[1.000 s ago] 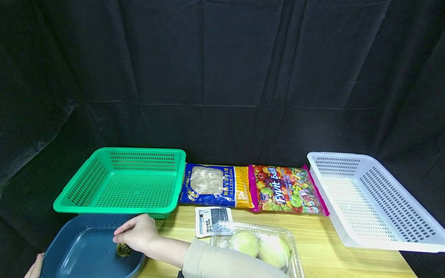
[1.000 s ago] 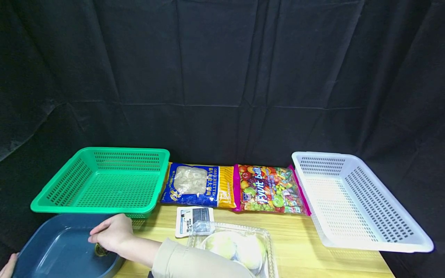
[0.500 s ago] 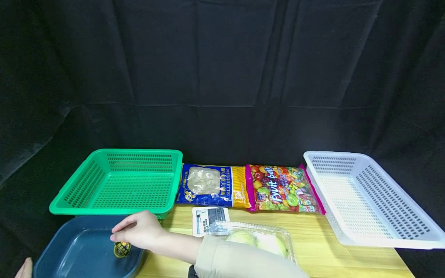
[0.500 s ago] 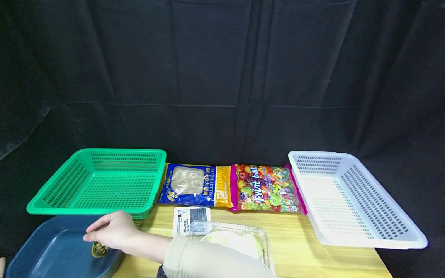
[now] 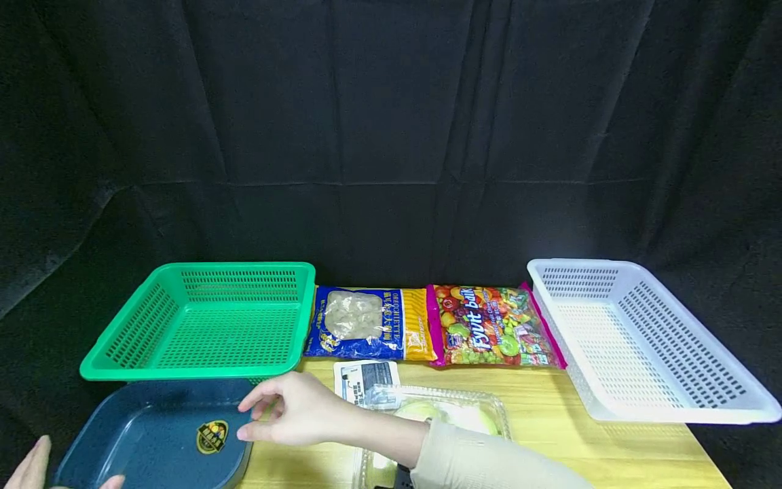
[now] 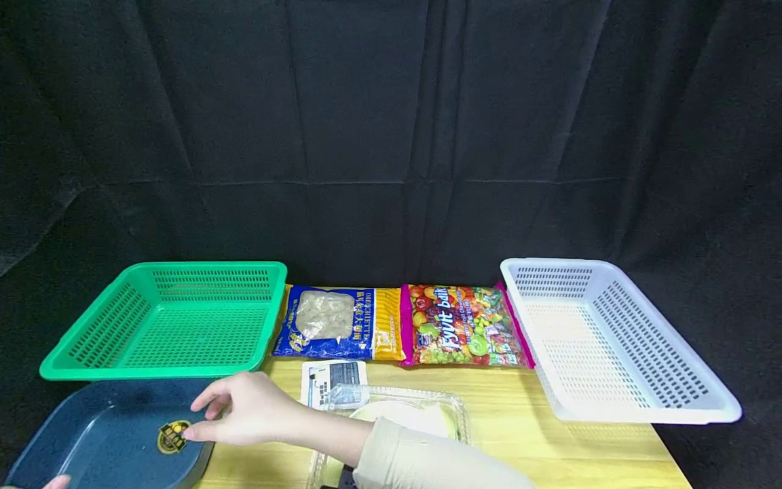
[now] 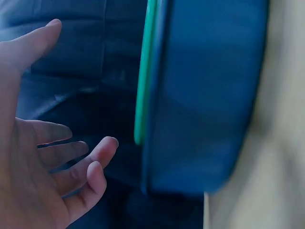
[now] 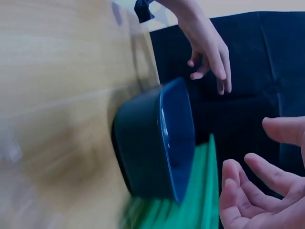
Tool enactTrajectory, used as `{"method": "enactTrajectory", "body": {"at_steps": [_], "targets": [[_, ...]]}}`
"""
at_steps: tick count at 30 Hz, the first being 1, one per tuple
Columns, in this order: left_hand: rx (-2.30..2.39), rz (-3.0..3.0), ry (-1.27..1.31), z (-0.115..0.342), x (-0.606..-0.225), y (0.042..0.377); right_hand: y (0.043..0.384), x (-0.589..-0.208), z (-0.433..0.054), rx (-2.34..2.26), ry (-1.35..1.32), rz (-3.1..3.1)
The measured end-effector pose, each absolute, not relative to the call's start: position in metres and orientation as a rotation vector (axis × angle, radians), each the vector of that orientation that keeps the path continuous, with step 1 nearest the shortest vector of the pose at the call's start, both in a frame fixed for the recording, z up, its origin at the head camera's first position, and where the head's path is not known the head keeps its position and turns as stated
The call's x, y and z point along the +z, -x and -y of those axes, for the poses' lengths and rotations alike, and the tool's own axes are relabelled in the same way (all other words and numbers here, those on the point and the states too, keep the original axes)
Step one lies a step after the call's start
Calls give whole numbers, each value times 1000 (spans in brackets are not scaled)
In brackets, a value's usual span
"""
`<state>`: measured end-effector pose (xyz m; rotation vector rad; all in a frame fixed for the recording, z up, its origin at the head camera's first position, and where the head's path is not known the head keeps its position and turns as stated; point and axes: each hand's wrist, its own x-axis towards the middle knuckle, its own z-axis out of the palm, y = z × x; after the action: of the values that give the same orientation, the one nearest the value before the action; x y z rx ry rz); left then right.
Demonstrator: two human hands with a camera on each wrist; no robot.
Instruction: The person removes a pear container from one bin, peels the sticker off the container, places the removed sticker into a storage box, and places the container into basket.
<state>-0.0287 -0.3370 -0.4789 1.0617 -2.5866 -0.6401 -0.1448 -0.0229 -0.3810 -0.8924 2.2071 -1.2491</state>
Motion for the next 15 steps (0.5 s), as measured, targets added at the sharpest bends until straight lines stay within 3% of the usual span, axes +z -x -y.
{"method": "enactTrajectory", "body": {"at_steps": [7,15], "targets": [[-657,2513,-610,300,-465,32,144,-387,-39,-1234,1062,-2433],[-748,2673,-276,259,-459,44,129,-394,-110,-1224,944,-2742]]}}
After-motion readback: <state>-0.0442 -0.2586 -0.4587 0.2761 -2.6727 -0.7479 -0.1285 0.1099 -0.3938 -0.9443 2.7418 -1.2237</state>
